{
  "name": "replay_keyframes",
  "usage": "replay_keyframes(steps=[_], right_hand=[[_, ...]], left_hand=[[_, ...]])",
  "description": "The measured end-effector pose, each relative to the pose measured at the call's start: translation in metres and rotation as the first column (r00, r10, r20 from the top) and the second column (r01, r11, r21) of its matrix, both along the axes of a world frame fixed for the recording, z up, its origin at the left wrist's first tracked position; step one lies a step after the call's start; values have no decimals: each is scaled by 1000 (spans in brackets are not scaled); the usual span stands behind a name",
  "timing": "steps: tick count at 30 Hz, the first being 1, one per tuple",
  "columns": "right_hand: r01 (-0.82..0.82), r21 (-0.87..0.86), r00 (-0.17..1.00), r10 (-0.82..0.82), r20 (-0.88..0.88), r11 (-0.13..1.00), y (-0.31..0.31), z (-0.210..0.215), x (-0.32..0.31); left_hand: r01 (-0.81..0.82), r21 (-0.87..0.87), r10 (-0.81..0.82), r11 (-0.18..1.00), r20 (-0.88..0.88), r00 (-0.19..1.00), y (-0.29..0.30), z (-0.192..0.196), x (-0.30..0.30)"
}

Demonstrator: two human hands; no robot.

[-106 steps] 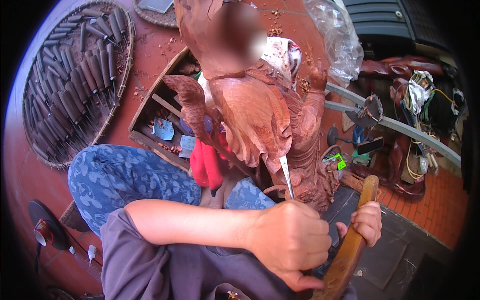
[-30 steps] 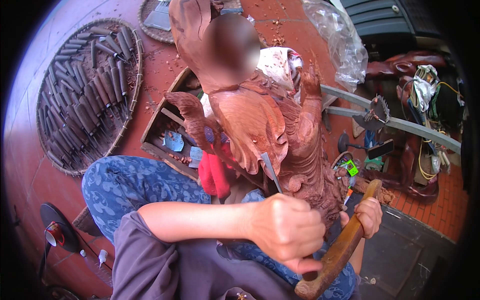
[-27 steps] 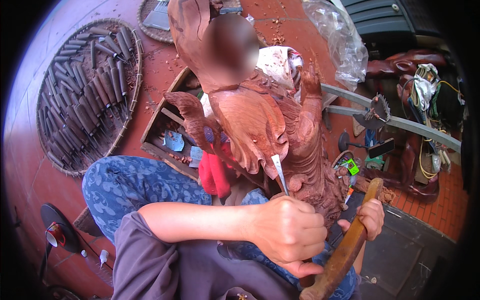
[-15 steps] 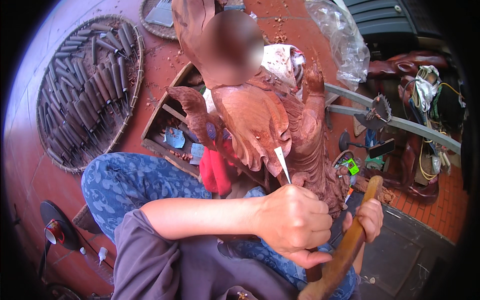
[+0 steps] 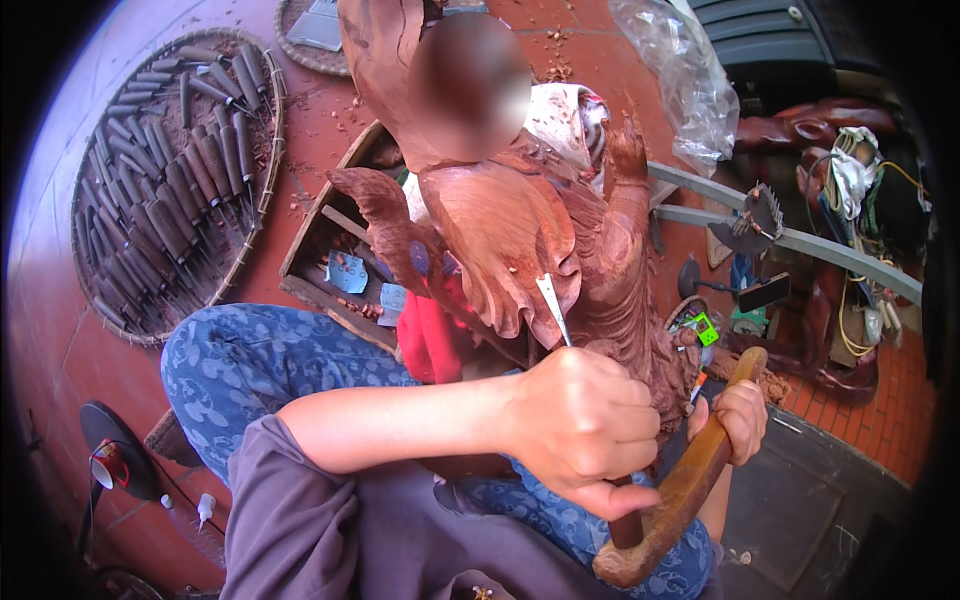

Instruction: The person carves a wooden sculpture of a figure using a chisel and mallet. They repeatedly strike the chisel to shape the wood, focusing on the torso and wing areas.

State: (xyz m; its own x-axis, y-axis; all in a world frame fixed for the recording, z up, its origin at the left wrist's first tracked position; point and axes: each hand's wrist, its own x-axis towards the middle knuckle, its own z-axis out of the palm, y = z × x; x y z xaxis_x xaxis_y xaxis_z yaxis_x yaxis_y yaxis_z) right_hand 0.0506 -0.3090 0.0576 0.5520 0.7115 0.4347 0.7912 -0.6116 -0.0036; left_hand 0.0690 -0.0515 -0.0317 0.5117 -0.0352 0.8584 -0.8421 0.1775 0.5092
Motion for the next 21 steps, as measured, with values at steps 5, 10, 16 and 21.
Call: replay_keyframes(steps=[5,10,16,21], right_hand=[[-55,98,997,60,-52,994,-3,2,0],[-67,86,995,73,-69,994,-5,3,1],[-39,122,995,50,-88,992,-7,-4,2],[20,49,995,-15,-100,999,-6,-1,1]], left_hand=[[-15,18,15,1000,13,1000,0,-2,1],[-44,25,44,999,24,999,-1,-1,4],[-83,31,83,996,12,996,-1,-1,6],[-168,117,169,979,1,986,7,12,-5]])
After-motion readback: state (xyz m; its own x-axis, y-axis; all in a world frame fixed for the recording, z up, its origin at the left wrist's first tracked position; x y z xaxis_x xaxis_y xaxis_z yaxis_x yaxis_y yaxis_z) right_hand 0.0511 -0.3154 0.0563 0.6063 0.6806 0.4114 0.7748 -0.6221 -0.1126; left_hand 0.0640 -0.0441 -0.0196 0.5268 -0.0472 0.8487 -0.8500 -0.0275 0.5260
